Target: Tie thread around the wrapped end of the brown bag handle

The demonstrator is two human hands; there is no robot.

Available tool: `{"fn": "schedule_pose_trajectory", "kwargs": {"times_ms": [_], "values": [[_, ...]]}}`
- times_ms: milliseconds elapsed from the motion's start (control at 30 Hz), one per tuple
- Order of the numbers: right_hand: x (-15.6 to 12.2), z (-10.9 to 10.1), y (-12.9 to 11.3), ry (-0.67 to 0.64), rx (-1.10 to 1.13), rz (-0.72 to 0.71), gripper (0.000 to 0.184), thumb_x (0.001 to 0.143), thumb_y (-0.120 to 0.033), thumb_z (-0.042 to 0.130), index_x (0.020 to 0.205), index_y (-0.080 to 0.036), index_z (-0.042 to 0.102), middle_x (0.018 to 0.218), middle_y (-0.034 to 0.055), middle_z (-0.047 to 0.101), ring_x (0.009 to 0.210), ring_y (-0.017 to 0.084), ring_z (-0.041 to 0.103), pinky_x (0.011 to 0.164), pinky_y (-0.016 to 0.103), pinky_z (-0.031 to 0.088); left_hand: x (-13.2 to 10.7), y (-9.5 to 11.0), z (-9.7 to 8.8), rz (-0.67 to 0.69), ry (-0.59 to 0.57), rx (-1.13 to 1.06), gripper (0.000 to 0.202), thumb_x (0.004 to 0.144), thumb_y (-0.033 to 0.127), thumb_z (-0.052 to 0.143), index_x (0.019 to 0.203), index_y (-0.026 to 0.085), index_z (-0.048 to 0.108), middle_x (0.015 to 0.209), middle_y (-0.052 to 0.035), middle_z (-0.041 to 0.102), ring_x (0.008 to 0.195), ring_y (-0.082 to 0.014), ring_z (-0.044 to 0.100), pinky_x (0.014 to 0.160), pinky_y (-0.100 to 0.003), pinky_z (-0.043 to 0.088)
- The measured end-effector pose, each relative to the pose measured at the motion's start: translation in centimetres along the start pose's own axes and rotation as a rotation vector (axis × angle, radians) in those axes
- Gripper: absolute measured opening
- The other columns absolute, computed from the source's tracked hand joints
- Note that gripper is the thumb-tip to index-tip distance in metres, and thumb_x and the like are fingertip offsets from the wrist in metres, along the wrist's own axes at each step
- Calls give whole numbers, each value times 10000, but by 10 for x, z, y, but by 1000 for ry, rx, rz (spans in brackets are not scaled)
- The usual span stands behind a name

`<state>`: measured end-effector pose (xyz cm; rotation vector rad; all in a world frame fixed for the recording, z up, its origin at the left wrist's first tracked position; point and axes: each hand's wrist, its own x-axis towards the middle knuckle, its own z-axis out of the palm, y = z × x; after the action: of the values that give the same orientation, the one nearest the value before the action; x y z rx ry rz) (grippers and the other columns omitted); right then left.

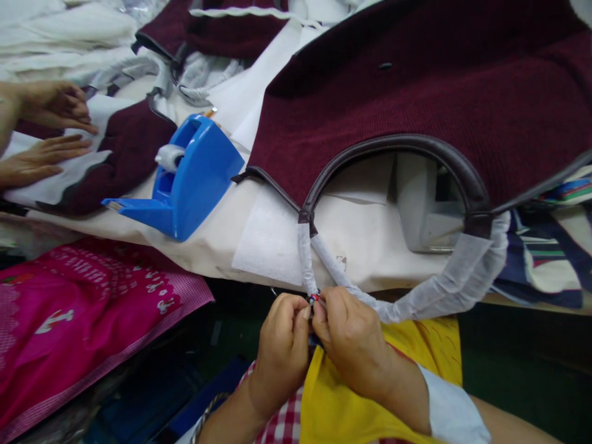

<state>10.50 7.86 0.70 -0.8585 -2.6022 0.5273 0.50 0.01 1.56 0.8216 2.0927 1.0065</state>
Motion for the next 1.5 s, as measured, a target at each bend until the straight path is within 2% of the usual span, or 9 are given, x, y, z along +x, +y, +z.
{"fn": "schedule_pose_trajectory", "kwargs": {"times_ms": [133, 267, 367, 500, 600, 667, 833, 1233, 1500], "values": [[-1, 1, -1, -9, -29, -15, 150, 903, -182, 392, 774, -188, 469, 674, 10, 465, 599, 174, 462, 535, 299, 290, 4, 13, -3, -535, -163, -570, 153, 753, 336, 520, 722, 194, 469, 525, 62, 422, 449, -77, 416, 412, -195, 294], [-1, 1, -2, -34, -15, -49, 133, 891, -166, 407, 782, -179, 483, 684, 17, 472, 610, 175, 464, 543, 298, 296, 5, 20, -5, -695, -202, -843, 193, 700, 310, 583, 675, 175, 447, 455, 92, 330, 402, -49, 388, 416, -163, 299], [0, 1, -2, -27, -26, -40, 140, 892, -174, 409, 782, -176, 495, 682, 18, 482, 603, 176, 472, 539, 300, 299, 3, 16, -4, -595, -163, -653, 163, 748, 329, 527, 710, 186, 458, 501, 72, 385, 436, -70, 419, 426, -185, 317], [2, -1, 0, -24, -7, -9, 150, 891, -187, 415, 780, -172, 515, 681, 16, 500, 603, 176, 496, 535, 303, 306, 2, 2, -8, -17, -29, 7, 130, 813, 268, 433, 752, 190, 516, 719, -15, 526, 666, -133, 511, 604, -264, 413], [3, -4, 2, -27, 77, 21, 139, 881, -182, 423, 793, -162, 529, 681, 16, 517, 615, 171, 517, 548, 297, 326, 5, -5, -14, 307, -46, 213, 142, 816, 222, 410, 768, 184, 538, 776, -46, 546, 738, -156, 514, 682, -299, 422], [5, -6, 3, -32, 145, 36, 128, 875, -190, 433, 802, -159, 533, 685, 15, 527, 619, 167, 525, 559, 293, 339, 7, -3, -17, 194, -104, 94, 137, 820, 248, 417, 771, 185, 529, 715, -25, 538, 676, -140, 515, 633, -275, 423], [9, -10, 6, -53, 281, 91, 100, 866, -207, 451, 826, -165, 532, 698, 0, 543, 626, 149, 530, 572, 279, 353, 11, 15, -16, -402, -178, -408, 143, 793, 316, 498, 751, 179, 500, 493, 72, 417, 471, -69, 445, 474, -180, 349], [4, -8, 5, -36, 323, 161, 91, 864, -218, 467, 844, -170, 542, 693, -13, 545, 629, 127, 520, 590, 269, 367, 0, 7, -14, -90, -11, -30, 113, 796, 278, 519, 879, 215, 562, 834, 1, 566, 702, -98, 545, 652, -216, 442], [2, -6, 6, -4, 209, 63, 132, 885, -223, 428, 868, -172, 549, 694, 10, 556, 607, 151, 551, 554, 286, 437, -3, 9, -7, 43, -37, 59, 162, 848, 294, 424, 797, 222, 560, 825, -19, 557, 747, -123, 548, 718, -257, 447]]}}
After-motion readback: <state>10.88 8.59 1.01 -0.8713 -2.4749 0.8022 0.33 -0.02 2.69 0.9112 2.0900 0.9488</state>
